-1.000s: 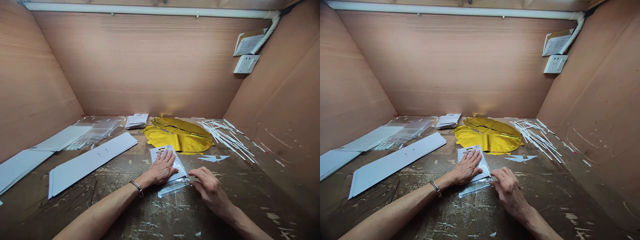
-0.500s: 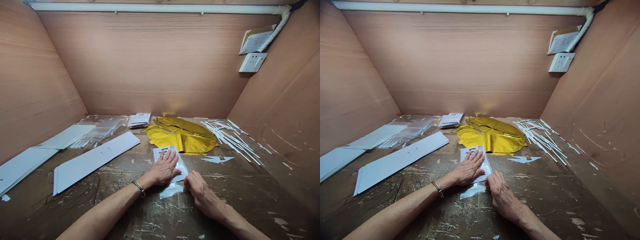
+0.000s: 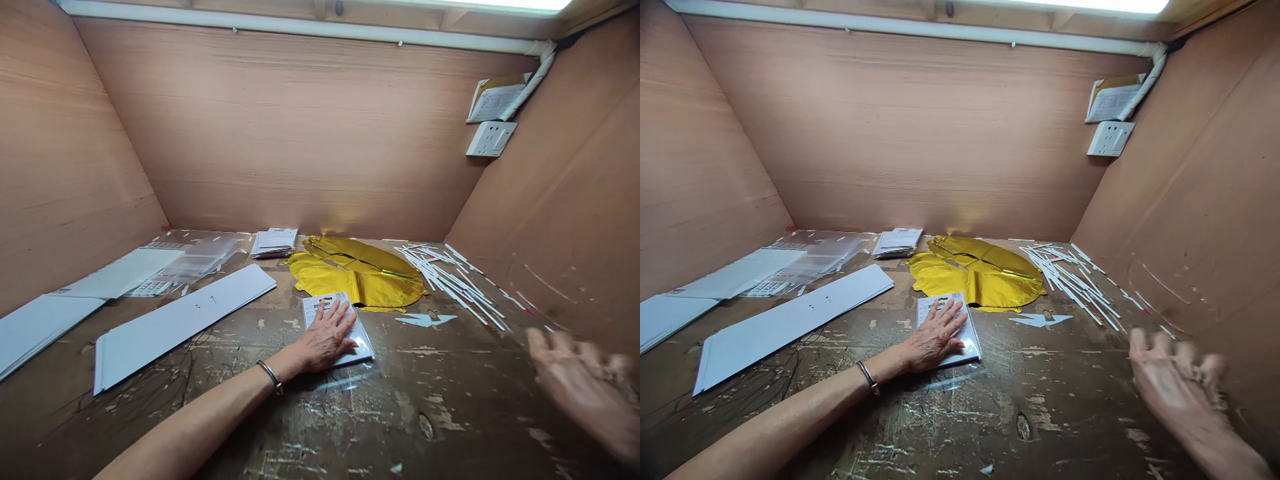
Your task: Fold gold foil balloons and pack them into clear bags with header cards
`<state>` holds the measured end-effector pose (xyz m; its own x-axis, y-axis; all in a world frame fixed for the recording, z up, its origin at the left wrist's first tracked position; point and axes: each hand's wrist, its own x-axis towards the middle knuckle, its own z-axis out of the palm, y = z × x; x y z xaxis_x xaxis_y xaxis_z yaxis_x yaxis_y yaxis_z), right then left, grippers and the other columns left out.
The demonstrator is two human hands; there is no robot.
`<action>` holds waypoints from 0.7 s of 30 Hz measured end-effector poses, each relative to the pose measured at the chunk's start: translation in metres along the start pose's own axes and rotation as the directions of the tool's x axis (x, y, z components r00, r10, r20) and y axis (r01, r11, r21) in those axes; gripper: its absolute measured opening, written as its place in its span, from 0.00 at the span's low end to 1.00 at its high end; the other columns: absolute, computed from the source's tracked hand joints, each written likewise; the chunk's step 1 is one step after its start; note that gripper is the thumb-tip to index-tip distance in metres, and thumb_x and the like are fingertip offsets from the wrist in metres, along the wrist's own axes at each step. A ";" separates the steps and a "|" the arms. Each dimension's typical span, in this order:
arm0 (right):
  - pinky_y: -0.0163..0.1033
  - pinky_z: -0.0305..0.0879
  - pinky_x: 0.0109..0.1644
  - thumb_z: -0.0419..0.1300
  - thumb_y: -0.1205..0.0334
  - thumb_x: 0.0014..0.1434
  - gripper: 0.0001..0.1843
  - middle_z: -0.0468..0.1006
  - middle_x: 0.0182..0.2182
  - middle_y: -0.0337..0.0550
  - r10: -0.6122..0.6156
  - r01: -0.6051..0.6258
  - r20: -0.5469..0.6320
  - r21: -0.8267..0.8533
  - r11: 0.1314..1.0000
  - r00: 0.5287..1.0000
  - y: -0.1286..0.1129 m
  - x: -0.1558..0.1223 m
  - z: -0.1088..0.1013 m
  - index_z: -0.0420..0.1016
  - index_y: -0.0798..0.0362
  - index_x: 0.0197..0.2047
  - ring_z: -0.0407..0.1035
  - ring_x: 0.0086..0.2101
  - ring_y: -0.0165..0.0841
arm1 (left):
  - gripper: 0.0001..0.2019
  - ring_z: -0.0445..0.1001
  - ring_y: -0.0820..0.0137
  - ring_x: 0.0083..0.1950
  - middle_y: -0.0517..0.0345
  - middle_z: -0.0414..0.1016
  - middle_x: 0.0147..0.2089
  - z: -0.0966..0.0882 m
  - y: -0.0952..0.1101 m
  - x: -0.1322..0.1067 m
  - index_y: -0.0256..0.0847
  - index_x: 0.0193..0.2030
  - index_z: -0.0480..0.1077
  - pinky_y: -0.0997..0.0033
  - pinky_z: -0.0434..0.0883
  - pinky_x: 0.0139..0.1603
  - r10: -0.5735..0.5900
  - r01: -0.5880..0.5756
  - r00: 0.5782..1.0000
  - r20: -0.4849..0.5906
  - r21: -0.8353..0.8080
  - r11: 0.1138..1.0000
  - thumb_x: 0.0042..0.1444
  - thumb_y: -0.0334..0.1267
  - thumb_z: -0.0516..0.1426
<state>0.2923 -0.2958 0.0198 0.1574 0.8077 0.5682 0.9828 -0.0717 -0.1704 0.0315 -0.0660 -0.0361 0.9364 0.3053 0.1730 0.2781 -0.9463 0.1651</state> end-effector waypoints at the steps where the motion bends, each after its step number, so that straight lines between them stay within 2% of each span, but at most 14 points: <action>1: 0.49 0.62 0.40 0.47 0.59 0.59 0.17 0.71 0.44 0.60 0.007 -0.011 -0.053 -0.061 0.998 0.999 0.006 0.005 0.007 0.72 0.57 0.42 0.67 0.42 0.41 | 0.25 0.38 0.56 0.64 0.41 0.46 0.63 -0.005 0.002 -0.004 0.35 0.58 0.52 0.48 0.39 0.60 0.025 -0.025 1.000 -0.019 -0.010 1.000 0.59 0.48 0.41; 3: 0.54 0.55 0.48 0.49 0.65 0.56 0.18 0.62 0.53 0.62 -0.063 0.061 -0.012 -0.133 0.989 0.998 0.003 0.011 0.027 0.68 0.56 0.50 0.57 0.51 0.46 | 0.22 0.42 0.57 0.64 0.41 0.50 0.62 -0.017 0.005 -0.015 0.35 0.55 0.56 0.50 0.40 0.60 0.098 -0.100 0.994 -0.044 -0.048 0.994 0.59 0.47 0.41; 4: 0.55 0.51 0.51 0.50 0.69 0.55 0.21 0.58 0.55 0.59 -0.155 0.158 0.035 -0.156 0.975 0.987 -0.006 0.012 0.039 0.64 0.53 0.53 0.53 0.54 0.46 | 0.21 0.44 0.58 0.63 0.42 0.53 0.61 -0.022 0.007 -0.023 0.36 0.53 0.58 0.51 0.42 0.60 0.140 -0.143 0.989 -0.048 -0.077 0.987 0.59 0.47 0.42; 5: 0.56 0.49 0.54 0.49 0.71 0.55 0.24 0.56 0.57 0.55 -0.272 0.284 0.097 -0.150 0.947 0.957 -0.018 0.013 0.052 0.61 0.49 0.55 0.50 0.56 0.44 | 0.21 0.47 0.59 0.63 0.43 0.56 0.59 -0.026 0.009 -0.032 0.37 0.52 0.59 0.53 0.43 0.61 0.180 -0.184 0.983 -0.046 -0.109 0.977 0.58 0.48 0.43; 7: 0.55 0.47 0.55 0.47 0.74 0.56 0.25 0.56 0.57 0.48 -0.494 0.511 0.205 -0.036 0.859 0.845 -0.048 0.015 0.075 0.61 0.44 0.54 0.51 0.55 0.40 | 0.22 0.52 0.60 0.61 0.45 0.61 0.56 -0.032 0.013 -0.050 0.38 0.51 0.60 0.56 0.46 0.60 0.233 -0.235 0.972 -0.030 -0.167 0.958 0.55 0.51 0.47; 8: 0.54 0.48 0.55 0.48 0.73 0.56 0.22 0.59 0.55 0.46 -0.550 0.554 0.214 0.050 0.831 0.807 -0.062 0.017 0.085 0.64 0.43 0.51 0.53 0.54 0.39 | 0.25 0.54 0.60 0.60 0.45 0.62 0.55 -0.033 0.015 -0.058 0.38 0.51 0.60 0.57 0.47 0.60 0.247 -0.247 0.969 -0.021 -0.190 0.950 0.52 0.54 0.49; 9: 0.53 0.50 0.54 0.48 0.72 0.56 0.18 0.63 0.53 0.45 -0.563 0.547 0.205 0.134 0.827 0.801 -0.075 0.019 0.093 0.68 0.45 0.46 0.56 0.52 0.38 | 0.27 0.55 0.59 0.59 0.45 0.63 0.54 -0.033 0.017 -0.064 0.38 0.51 0.60 0.57 0.48 0.60 0.251 -0.249 0.968 -0.017 -0.208 0.946 0.50 0.55 0.51; 11: 0.47 0.55 0.51 0.49 0.70 0.57 0.10 0.67 0.47 0.46 -0.453 0.394 0.180 0.290 0.872 0.873 -0.095 0.025 0.103 0.71 0.51 0.35 0.59 0.48 0.36 | 0.27 0.58 0.59 0.57 0.44 0.64 0.53 -0.029 0.020 -0.071 0.37 0.49 0.61 0.58 0.48 0.60 0.222 -0.223 0.974 -0.031 -0.238 0.945 0.48 0.55 0.53; 13: 0.43 0.58 0.48 0.50 0.67 0.55 0.09 0.66 0.46 0.48 -0.234 0.128 0.216 0.413 0.902 0.948 -0.107 0.031 0.109 0.68 0.54 0.26 0.60 0.46 0.36 | 0.15 0.63 0.63 0.53 0.48 0.68 0.47 -0.022 0.024 -0.070 0.37 0.42 0.66 0.61 0.51 0.59 0.130 -0.149 0.988 -0.087 -0.282 0.948 0.54 0.46 0.52; 14: 0.42 0.59 0.47 0.51 0.66 0.54 0.10 0.66 0.46 0.49 -0.123 -0.009 0.261 0.452 0.892 0.958 -0.111 0.035 0.110 0.66 0.55 0.23 0.60 0.46 0.36 | 0.10 0.66 0.66 0.49 0.51 0.71 0.43 -0.018 0.026 -0.068 0.37 0.38 0.67 0.64 0.55 0.57 0.057 -0.093 0.991 -0.122 -0.315 0.944 0.56 0.40 0.50; 16: 0.40 0.60 0.44 0.51 0.65 0.52 0.11 0.68 0.43 0.48 0.036 -0.223 0.364 0.487 0.844 0.931 -0.116 0.040 0.112 0.62 0.54 0.19 0.64 0.42 0.36 | 0.10 0.70 0.71 0.41 0.55 0.73 0.35 -0.011 0.030 -0.063 0.37 0.29 0.69 0.71 0.62 0.49 -0.114 0.032 0.976 -0.186 -0.394 0.918 0.56 0.30 0.47; 19: 0.37 0.60 0.33 0.53 0.66 0.47 0.08 0.70 0.26 0.41 0.197 -0.442 0.470 0.497 0.747 0.861 -0.118 0.044 0.118 0.60 0.53 0.19 0.66 0.29 0.32 | 0.10 0.70 0.74 0.32 0.57 0.73 0.29 -0.005 0.034 -0.057 0.36 0.21 0.68 0.77 0.65 0.36 -0.327 0.176 0.918 -0.223 -0.509 0.842 0.51 0.27 0.51; 21: 0.35 0.58 0.26 0.56 0.67 0.41 0.04 0.68 0.21 0.36 0.283 -0.588 0.538 0.561 0.583 0.794 -0.116 0.045 0.125 0.63 0.53 0.24 0.65 0.24 0.31 | 0.10 0.70 0.74 0.30 0.57 0.73 0.28 -0.003 0.035 -0.057 0.36 0.18 0.68 0.78 0.65 0.33 -0.394 0.209 0.891 -0.227 -0.564 0.799 0.47 0.26 0.53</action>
<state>0.1729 -0.1782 -0.0358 0.3506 0.9360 -0.0302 0.4263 -0.1882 -0.8848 -0.0125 -0.1157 -0.0374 0.6758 0.6689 0.3095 0.2974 -0.6317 0.7159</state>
